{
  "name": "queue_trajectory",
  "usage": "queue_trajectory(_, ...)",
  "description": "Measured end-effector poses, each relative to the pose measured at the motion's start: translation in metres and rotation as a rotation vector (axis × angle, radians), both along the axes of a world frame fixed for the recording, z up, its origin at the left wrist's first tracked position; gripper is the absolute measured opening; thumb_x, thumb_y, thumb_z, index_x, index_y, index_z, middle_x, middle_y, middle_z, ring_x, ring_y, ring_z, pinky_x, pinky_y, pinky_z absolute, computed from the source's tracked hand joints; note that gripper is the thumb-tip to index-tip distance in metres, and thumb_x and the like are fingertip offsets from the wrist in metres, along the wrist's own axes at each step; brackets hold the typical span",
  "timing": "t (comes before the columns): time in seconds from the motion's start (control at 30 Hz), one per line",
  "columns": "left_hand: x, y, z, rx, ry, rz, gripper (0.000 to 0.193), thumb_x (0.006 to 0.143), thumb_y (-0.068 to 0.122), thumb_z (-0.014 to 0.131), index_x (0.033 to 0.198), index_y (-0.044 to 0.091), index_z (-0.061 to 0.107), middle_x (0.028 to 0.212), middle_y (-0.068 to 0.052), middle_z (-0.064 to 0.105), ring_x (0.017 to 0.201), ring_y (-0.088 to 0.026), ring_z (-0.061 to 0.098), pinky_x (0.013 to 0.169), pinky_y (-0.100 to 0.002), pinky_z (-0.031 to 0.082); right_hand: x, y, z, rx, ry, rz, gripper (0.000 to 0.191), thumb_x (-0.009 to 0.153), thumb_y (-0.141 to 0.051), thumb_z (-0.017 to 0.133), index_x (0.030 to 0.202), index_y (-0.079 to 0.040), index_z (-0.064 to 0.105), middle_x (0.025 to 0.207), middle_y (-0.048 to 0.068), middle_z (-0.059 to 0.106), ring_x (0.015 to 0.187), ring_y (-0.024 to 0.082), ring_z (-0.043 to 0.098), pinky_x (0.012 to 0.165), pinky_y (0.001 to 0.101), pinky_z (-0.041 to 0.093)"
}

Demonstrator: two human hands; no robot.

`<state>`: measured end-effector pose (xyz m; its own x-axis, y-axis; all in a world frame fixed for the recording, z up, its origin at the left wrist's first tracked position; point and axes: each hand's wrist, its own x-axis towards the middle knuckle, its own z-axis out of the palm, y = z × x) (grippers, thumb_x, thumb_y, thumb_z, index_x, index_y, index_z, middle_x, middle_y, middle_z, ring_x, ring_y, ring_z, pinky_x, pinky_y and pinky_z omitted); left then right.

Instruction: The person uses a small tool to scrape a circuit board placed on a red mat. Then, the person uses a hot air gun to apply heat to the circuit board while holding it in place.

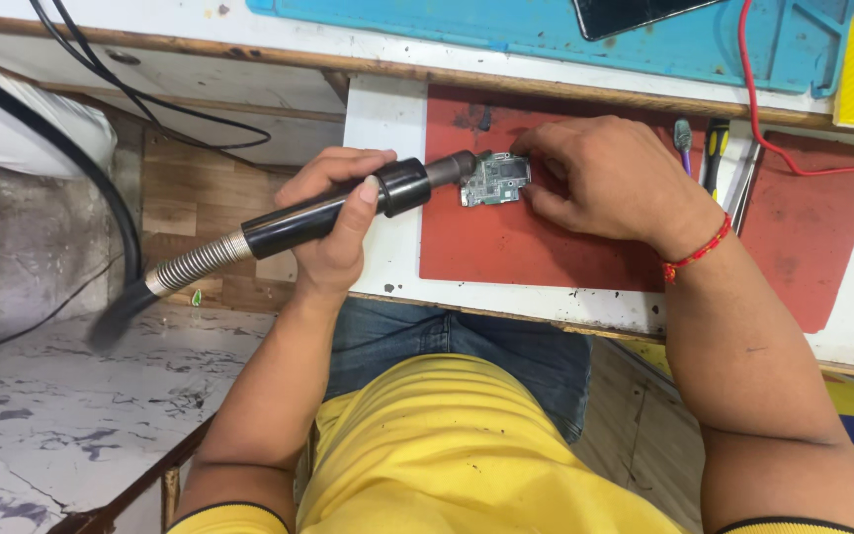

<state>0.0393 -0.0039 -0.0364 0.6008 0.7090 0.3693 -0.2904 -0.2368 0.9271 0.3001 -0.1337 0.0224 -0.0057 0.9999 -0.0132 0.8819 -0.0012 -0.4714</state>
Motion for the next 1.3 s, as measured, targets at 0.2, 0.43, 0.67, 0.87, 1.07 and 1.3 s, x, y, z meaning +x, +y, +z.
queue_trajectory(0.2, 0.0034, -0.002, 0.005, -0.014, -0.021, 0.023, 0.026, 0.1, 0.021, 0.068, 0.112, -0.003, 0.069, 0.115, -0.019, 0.072, 0.105, -0.024, 0.072, 0.099, -0.035, 0.059, 0.0005, -0.0014, 0.0018, 0.023, 0.016, 0.013, 0.033, 0.082, -0.019, 0.071, 0.113, -0.007, 0.07, 0.082, 0.014, 0.068, 0.077, 0.037, 0.066, 0.068, 0.0489, 0.052)
queue_trajectory(0.43, 0.0034, -0.0047, 0.0036, -0.037, 0.013, 0.076, 0.025, 0.1, 0.02, 0.069, 0.111, -0.003, 0.069, 0.114, -0.02, 0.072, 0.108, -0.025, 0.072, 0.102, -0.036, 0.058, 0.0002, -0.0037, 0.0029, 0.037, -0.01, -0.02, 0.032, 0.082, -0.021, 0.072, 0.11, -0.008, 0.07, 0.084, 0.015, 0.069, 0.079, 0.038, 0.066, 0.07, 0.0499, 0.052)
queue_trajectory(0.67, 0.0036, -0.0041, 0.0045, 0.007, 0.011, 0.009, 0.026, 0.097, 0.02, 0.069, 0.11, -0.003, 0.071, 0.112, -0.02, 0.073, 0.106, -0.025, 0.073, 0.101, -0.036, 0.059, 0.0017, -0.006, 0.0025, 0.04, 0.001, -0.012, 0.035, 0.081, -0.021, 0.072, 0.113, -0.007, 0.07, 0.084, 0.014, 0.07, 0.081, 0.038, 0.067, 0.071, 0.0496, 0.053)
queue_trajectory(0.87, 0.0018, -0.0044, 0.0068, 0.075, 0.037, -0.045, 0.025, 0.096, 0.02, 0.069, 0.107, -0.002, 0.071, 0.109, -0.019, 0.074, 0.103, -0.023, 0.074, 0.098, -0.034, 0.06, 0.0011, -0.0075, 0.0036, -0.001, -0.03, -0.039, 0.035, 0.082, -0.023, 0.072, 0.114, -0.007, 0.07, 0.085, 0.014, 0.07, 0.082, 0.038, 0.067, 0.072, 0.0502, 0.053)
queue_trajectory(1.07, 0.0028, -0.0057, 0.0088, 0.049, 0.025, -0.043, 0.025, 0.097, 0.019, 0.068, 0.108, -0.002, 0.071, 0.109, -0.019, 0.074, 0.103, -0.025, 0.074, 0.097, -0.035, 0.06, -0.0015, -0.0072, 0.0057, 0.052, -0.037, -0.021, 0.036, 0.082, -0.021, 0.071, 0.115, -0.007, 0.07, 0.089, 0.015, 0.071, 0.084, 0.038, 0.067, 0.072, 0.05, 0.053)
queue_trajectory(1.3, 0.0001, -0.0047, 0.0023, 0.102, 0.019, -0.07, 0.023, 0.097, 0.017, 0.068, 0.108, -0.002, 0.071, 0.109, -0.019, 0.074, 0.102, -0.026, 0.074, 0.097, -0.035, 0.06, 0.0001, -0.0076, 0.0037, -0.013, -0.005, -0.036, 0.037, 0.081, -0.02, 0.071, 0.116, -0.008, 0.07, 0.086, 0.014, 0.071, 0.081, 0.037, 0.067, 0.071, 0.0493, 0.053)
